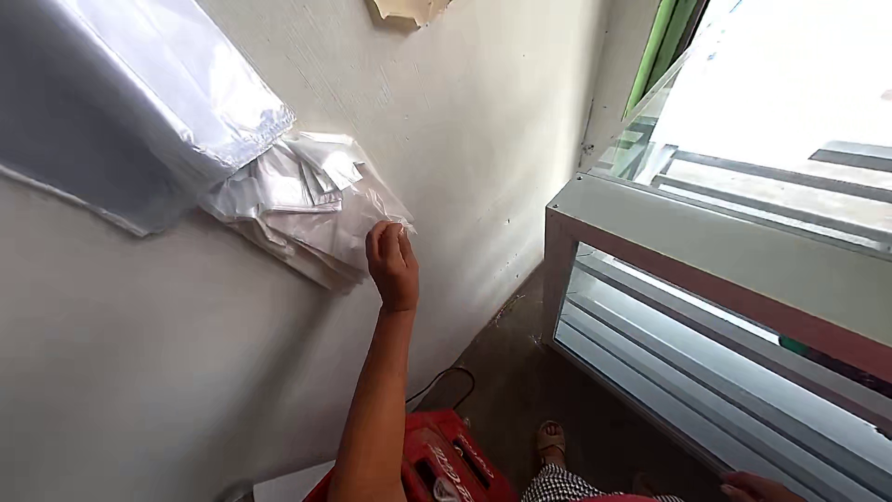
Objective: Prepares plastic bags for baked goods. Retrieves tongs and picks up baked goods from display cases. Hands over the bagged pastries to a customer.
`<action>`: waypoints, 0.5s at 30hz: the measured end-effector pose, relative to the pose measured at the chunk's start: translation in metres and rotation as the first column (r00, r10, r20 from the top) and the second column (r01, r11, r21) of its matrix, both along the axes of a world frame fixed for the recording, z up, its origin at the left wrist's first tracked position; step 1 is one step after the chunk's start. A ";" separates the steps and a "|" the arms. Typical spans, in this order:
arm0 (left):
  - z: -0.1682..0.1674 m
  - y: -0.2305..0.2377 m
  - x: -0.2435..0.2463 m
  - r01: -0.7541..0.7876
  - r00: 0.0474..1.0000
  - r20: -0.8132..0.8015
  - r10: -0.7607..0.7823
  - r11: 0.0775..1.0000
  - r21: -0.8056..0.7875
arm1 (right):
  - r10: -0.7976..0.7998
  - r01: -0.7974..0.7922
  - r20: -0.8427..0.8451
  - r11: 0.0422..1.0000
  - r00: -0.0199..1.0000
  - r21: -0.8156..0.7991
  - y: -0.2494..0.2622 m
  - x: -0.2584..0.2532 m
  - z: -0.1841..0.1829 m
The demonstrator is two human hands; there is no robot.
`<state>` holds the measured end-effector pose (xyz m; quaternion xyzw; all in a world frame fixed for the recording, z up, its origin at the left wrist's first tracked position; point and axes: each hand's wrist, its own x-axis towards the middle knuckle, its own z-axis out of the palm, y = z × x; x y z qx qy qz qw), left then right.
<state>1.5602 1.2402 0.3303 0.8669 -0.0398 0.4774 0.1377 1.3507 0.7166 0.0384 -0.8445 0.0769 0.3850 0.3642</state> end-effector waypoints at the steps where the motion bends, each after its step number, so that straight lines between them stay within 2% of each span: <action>1: -0.002 -0.001 -0.013 0.079 0.993 0.098 -0.074 0.995 -0.054 | 0.013 -0.016 0.043 0.997 0.999 0.078 0.022 0.015 0.011; 3: -0.004 -0.006 -0.031 0.165 0.960 0.246 -0.134 0.980 -0.108 | 0.048 -0.123 0.262 0.953 0.964 0.276 0.083 0.061 0.060; 5: -0.002 -0.015 -0.045 0.194 0.943 0.293 -0.159 0.976 -0.094 | 0.061 -0.305 0.498 0.852 0.865 0.425 0.154 0.108 0.136; 7: -0.011 -0.033 -0.065 0.265 0.954 0.158 -0.253 0.962 -0.063 | 0.056 -0.453 0.605 0.718 0.794 0.529 0.213 0.143 0.205; 9: -0.037 -0.063 -0.093 0.397 0.914 -0.062 -0.401 0.915 -0.069 | 0.028 -0.419 0.502 0.592 0.864 0.688 0.248 0.156 0.243; 11: -0.069 -0.093 -0.123 0.510 0.834 -0.188 -0.519 0.855 -0.095 | -0.068 -0.222 0.291 0.490 0.954 0.843 0.268 0.146 0.245; 13: -0.096 -0.112 -0.141 0.540 0.800 -0.226 -0.555 0.831 -0.130 | -0.274 0.059 0.065 0.423 0.960 0.904 0.275 0.130 0.224; 14: -0.101 -0.113 -0.145 0.551 0.781 -0.250 -0.573 0.820 -0.155 | -0.384 0.156 0.027 0.437 0.923 0.886 0.273 0.126 0.205; 15: -0.099 -0.109 -0.144 0.555 0.774 -0.259 -0.578 0.816 -0.165 | -0.456 0.182 0.093 0.522 0.885 0.834 0.265 0.128 0.181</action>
